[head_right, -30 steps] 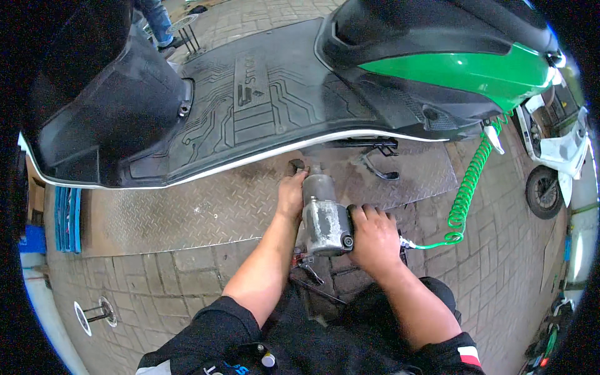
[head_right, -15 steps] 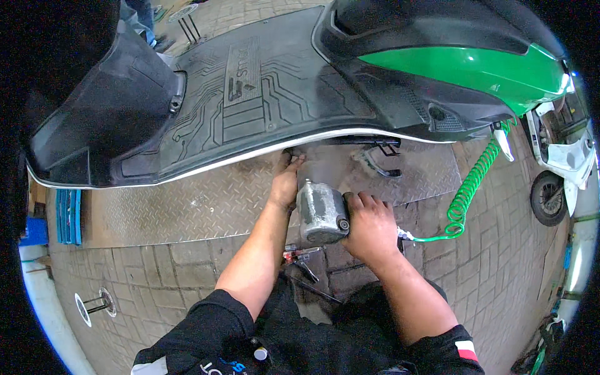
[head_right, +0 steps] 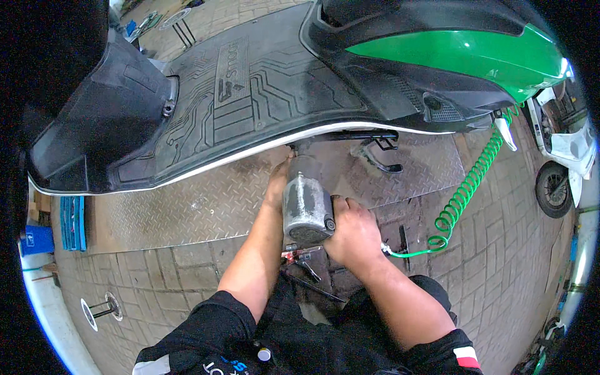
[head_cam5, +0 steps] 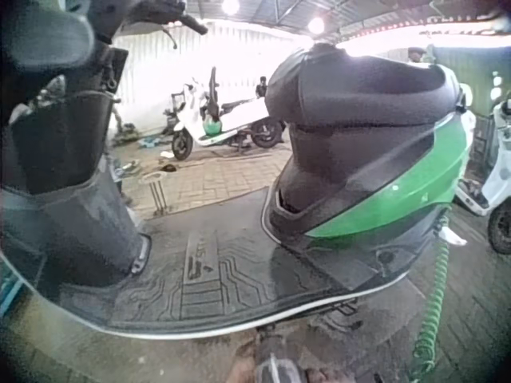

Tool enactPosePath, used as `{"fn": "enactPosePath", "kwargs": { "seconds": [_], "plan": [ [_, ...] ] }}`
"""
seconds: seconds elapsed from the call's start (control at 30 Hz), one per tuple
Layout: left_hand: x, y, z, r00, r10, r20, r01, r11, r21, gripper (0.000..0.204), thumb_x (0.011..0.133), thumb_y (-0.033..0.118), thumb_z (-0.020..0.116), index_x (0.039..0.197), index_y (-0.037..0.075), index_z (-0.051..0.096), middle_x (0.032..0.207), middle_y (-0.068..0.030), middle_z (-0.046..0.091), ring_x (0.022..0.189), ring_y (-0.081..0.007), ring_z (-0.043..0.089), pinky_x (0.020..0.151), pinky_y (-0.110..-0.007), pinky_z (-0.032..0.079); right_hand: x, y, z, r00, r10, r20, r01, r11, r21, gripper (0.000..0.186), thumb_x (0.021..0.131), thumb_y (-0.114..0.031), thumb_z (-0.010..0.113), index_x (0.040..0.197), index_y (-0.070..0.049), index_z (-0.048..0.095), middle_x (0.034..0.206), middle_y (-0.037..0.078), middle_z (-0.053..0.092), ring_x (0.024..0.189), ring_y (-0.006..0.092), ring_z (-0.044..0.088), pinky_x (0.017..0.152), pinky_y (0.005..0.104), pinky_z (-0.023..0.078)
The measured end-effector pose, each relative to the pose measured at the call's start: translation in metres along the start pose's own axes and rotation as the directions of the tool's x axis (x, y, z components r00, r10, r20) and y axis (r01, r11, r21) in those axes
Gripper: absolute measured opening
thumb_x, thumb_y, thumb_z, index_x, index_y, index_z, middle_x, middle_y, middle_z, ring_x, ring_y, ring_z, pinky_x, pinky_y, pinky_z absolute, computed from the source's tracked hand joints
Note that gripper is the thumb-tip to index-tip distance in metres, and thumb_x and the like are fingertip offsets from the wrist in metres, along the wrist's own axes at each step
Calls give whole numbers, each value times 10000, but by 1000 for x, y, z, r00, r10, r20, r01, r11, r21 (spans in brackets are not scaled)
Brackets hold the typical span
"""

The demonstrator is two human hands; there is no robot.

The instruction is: The person works on the side stand and undercarriage of a green and black electric scooter using a screwdriver and a pneumatic impact wrench. The person unscrews fasteners by hand with a screwdriver, removes a small component, and then uses a pneumatic tool to tighten a bolt on the side stand assembly.

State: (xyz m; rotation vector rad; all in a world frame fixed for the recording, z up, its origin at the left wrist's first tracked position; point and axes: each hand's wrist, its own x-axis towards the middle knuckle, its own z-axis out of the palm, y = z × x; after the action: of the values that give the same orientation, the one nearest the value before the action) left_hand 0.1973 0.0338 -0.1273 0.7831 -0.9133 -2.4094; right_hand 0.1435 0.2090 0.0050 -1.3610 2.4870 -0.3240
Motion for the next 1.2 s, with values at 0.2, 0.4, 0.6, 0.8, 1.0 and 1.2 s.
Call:
{"fn": "enactPosePath", "kwargs": {
  "seconds": [0.2,0.4,0.6,0.8,1.0,1.2],
  "plan": [
    [7,13,10,994,-96,44,101,984,-145,312,912,299,582,1025,12,628,861,-85,664,722,-192,644,655,-312,529,7,-7,-19,998,-13,63,24,986,-166,431,625,-128,672,1022,-9,556,970,185,617,916,358,616,799,442,487],
    [1,10,18,997,20,-74,-26,996,-88,266,902,240,534,1018,22,634,911,-78,664,752,-191,641,694,-325,521,9,-8,-25,997,-60,55,72,966,-249,401,624,-113,667,1003,-29,568,950,152,621,922,335,611,825,429,467],
    [3,-2,17,990,63,-125,-74,993,-89,321,940,317,493,1018,41,637,877,-57,654,721,-164,606,670,-297,490,13,-13,-31,999,-36,40,46,964,-262,425,618,-117,679,1027,-49,583,953,141,621,916,327,609,817,431,462],
    [4,-13,-2,984,13,-178,-13,1000,1,361,952,354,528,1052,17,610,911,-67,651,805,-159,594,741,-274,467,14,-5,-32,999,-8,41,15,986,-168,401,640,-149,683,1016,-60,577,951,157,617,923,359,601,805,447,472],
    [20,-15,-8,835,533,-134,-397,754,524,298,900,255,642,984,-30,623,889,-114,687,790,-200,633,736,-323,488,17,-4,-24,999,1,47,3,995,-96,370,648,-111,668,994,-41,556,958,186,616,915,389,600,807,472,473],
    [19,-8,-2,892,396,-217,-182,756,629,319,874,269,664,961,-35,624,827,-126,671,734,-182,607,710,-314,479,19,5,-24,999,6,47,-5,999,-33,348,642,-102,669,967,-47,560,950,187,626,926,391,600,804,474,476]
  ]
}}
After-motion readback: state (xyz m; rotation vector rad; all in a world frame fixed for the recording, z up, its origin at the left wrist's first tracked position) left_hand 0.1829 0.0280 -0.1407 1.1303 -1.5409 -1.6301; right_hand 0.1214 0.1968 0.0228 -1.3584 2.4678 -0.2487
